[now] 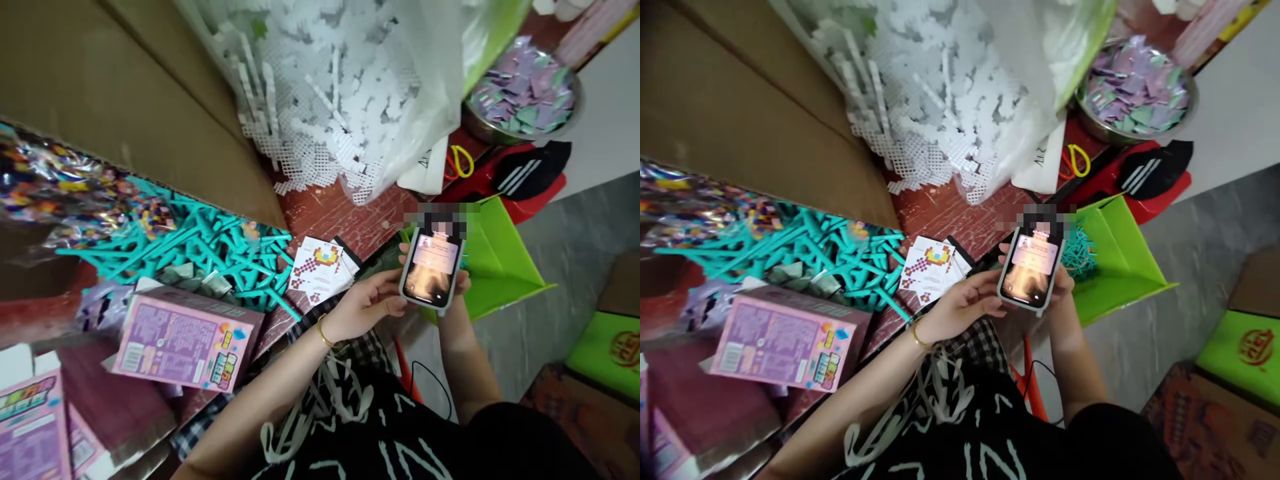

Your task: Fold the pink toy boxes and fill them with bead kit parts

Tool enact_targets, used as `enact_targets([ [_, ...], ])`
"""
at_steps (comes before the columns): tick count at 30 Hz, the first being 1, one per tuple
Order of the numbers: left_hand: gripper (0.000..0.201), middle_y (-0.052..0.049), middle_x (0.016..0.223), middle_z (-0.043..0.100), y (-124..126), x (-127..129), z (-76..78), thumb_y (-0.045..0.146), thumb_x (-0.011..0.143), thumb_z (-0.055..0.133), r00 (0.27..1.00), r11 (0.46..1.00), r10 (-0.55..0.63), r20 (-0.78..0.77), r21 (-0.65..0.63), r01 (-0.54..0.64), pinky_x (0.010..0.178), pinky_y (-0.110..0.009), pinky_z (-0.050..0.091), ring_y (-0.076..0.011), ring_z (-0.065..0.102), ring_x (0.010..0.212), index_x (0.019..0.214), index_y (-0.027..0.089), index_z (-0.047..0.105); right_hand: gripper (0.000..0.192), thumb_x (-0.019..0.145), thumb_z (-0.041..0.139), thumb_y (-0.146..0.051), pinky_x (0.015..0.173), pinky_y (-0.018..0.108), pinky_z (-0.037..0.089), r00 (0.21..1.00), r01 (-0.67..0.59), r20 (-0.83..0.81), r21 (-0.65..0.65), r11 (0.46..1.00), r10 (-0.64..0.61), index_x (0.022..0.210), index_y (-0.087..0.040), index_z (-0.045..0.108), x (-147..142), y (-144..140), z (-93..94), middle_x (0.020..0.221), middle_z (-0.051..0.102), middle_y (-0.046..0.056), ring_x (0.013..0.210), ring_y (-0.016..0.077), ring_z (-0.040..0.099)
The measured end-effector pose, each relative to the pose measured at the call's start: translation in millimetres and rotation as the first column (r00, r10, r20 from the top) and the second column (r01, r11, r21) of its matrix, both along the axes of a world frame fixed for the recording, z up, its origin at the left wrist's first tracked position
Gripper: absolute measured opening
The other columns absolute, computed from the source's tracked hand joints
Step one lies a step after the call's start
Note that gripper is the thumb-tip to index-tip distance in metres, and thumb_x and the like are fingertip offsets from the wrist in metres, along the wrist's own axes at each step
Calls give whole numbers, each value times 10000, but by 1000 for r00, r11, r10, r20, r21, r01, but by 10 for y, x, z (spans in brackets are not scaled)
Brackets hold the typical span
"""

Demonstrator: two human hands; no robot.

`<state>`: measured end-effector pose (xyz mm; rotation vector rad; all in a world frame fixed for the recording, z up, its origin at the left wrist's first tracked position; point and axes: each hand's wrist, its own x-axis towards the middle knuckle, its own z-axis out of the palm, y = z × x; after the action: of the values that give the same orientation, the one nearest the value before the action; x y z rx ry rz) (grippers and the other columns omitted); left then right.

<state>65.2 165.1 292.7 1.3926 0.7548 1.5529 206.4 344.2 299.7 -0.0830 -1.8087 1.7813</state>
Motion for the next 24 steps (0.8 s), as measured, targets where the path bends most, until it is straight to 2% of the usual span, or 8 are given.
enact_targets([
  [2, 538, -114, 1155, 734, 56, -5, -10, 374, 884, 692, 999, 999, 37, 37, -34, -36, 813, -320, 611, -235, 724, 1031, 1370, 196, 543, 1041, 413, 741, -870, 905, 549, 544, 996, 78, -38, -40, 996, -80, 1218, -219, 630, -8, 27, 45, 1196, 681, 160, 1137, 377, 635],
  [4, 522, -105, 1166, 732, 83, -19, -21, 391, 858, 718, 990, 991, 125, 67, -47, -122, 818, -321, 612, -239, 719, 1047, 1319, 191, 579, 853, 526, 787, -759, 941, 530, 542, 982, 182, -46, -45, 982, -184, 1198, -256, 634, -18, 1, 109, 1192, 694, 116, 1143, 352, 643],
  [6, 530, -105, 1175, 731, 109, -31, -37, 409, 840, 733, 971, 976, 215, 101, -48, -211, 823, -332, 614, -247, 717, 1052, 1297, 183, 587, 732, 624, 812, -637, 984, 488, 537, 975, 217, -53, 6, 976, -216, 1231, -278, 615, -21, -93, 172, 1233, 684, 82, 1171, 319, 638],
  [11, 585, -109, 1186, 731, 185, -23, -121, 466, 791, 764, 943, 952, 304, 132, -19, -304, 845, -382, 624, -265, 707, 1071, 1270, 181, 587, 925, 603, 912, -323, 1093, 413, 475, 978, 206, -76, 213, 955, -194, 1400, -302, 442, -43, -393, 224, 1410, 569, 65, 1282, 261, 570],
  [15, 571, -97, 1196, 729, 196, -9, -169, 472, 798, 753, 936, 943, 330, 122, -3, -332, 857, -390, 625, -260, 701, 1079, 1267, 192, 588, 950, 590, 918, -309, 1091, 406, 477, 965, 257, -105, 228, 939, -238, 1400, -293, 423, -79, -438, 184, 1406, 566, 74, 1285, 258, 565],
  [19, 568, -100, 1181, 734, 178, -24, -177, 468, 819, 733, 938, 942, 333, 92, 5, -335, 853, -366, 616, -253, 710, 1066, 1292, 192, 580, 780, 607, 905, -349, 1005, 399, 531, 947, 318, -100, 162, 934, -305, 1289, -269, 535, -147, -375, 167, 1252, 668, 55, 1126, 244, 649],
  [22, 559, -110, 1194, 728, 172, -38, -194, 456, 834, 724, 941, 944, 329, 81, 0, -330, 853, -352, 609, -253, 708, 1075, 1300, 189, 571, 483, 695, 828, -454, 931, 376, 556, 893, 437, -130, 16, 899, -431, 1093, -244, 654, -225, -303, 158, 1081, 725, 27, 984, 215, 679],
  [24, 550, -111, 1208, 722, 175, -44, -212, 455, 834, 725, 941, 944, 329, 80, -3, -330, 858, -358, 608, -250, 712, 1065, 1291, 189, 573, 363, 736, 770, -513, 901, 368, 562, 856, 491, -138, -89, 867, -499, 962, -238, 694, -269, -255, 145, 997, 735, 13, 934, 208, 681],
])
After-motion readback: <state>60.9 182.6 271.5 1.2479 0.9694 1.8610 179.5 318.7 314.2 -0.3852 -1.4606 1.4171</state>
